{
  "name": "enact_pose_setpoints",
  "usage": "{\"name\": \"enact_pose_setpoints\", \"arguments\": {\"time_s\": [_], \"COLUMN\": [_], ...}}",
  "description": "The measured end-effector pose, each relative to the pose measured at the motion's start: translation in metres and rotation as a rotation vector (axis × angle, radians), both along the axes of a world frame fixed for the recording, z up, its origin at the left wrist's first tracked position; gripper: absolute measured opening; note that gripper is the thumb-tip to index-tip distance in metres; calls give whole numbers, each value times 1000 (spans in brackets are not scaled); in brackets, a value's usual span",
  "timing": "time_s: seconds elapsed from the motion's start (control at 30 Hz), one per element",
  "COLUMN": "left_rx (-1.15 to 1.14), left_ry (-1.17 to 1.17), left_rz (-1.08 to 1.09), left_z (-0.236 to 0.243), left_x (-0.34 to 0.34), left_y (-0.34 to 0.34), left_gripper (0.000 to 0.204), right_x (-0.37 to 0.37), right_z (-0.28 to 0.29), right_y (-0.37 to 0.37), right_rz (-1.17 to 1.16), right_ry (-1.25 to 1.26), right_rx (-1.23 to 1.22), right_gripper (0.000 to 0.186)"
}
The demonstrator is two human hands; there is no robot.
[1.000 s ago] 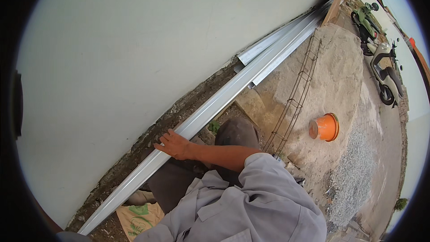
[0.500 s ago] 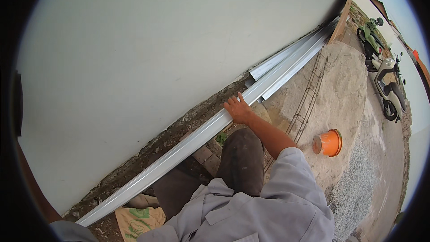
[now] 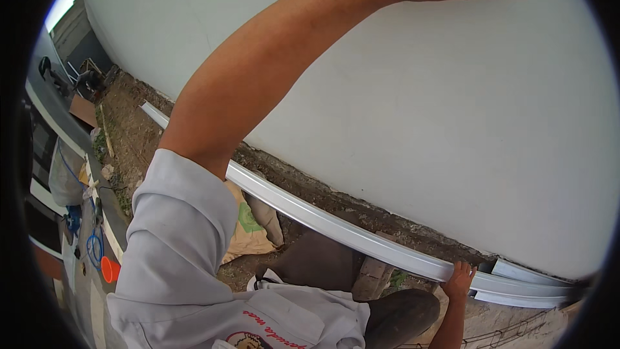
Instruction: The worker measures, marks, and cuts aluminum or metal trim using a tape measure, chalk/pencil, and an angle grinder.
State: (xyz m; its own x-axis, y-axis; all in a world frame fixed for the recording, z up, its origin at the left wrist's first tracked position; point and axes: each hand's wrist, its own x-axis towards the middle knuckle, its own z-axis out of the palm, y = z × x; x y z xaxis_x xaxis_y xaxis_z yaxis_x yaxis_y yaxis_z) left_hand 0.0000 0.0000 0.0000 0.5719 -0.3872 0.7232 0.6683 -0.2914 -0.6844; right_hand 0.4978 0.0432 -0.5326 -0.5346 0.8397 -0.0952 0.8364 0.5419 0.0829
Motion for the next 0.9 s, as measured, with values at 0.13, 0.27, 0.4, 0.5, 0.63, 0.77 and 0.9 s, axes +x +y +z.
{"name": "enact_pose_setpoints", "arguments": {"time_s": [0.13, 0.27, 0.4, 0.5, 0.63, 0.77, 0.9], "left_rx": [-34, -21, 2, 202, 116, 262, 235], "left_ry": [-188, -243, -283, -284, -230, -217, -227], "left_rz": [73, 148, 189, 217, 274, 355, 340], "left_z": [-60, -77, -73, -73, -71, -67, -70], "left_x": [-61, -54, -50, -60, -67, -74, -70], "left_y": [-17, -28, -25, 0, -5, -2, -3], "left_gripper": [85, 88, 93, 93, 93, 94, 96], "right_x": [-20, -33, -73, -93, -123, -224, -282], "right_z": [-3, -14, -12, -9, 6, 53, 107], "right_y": [6, 32, 34, 21, -28, -101, -150], "right_rz": [47, 46, 165, 232, 299, 556, 462], "right_ry": [7, -70, -33, -19, 5, 144, 60], "right_rx": [-34, -86, -187, -273, -312, -146, -229], "right_gripper": [89, 95, 92, 91, 89, 85, 94]}}
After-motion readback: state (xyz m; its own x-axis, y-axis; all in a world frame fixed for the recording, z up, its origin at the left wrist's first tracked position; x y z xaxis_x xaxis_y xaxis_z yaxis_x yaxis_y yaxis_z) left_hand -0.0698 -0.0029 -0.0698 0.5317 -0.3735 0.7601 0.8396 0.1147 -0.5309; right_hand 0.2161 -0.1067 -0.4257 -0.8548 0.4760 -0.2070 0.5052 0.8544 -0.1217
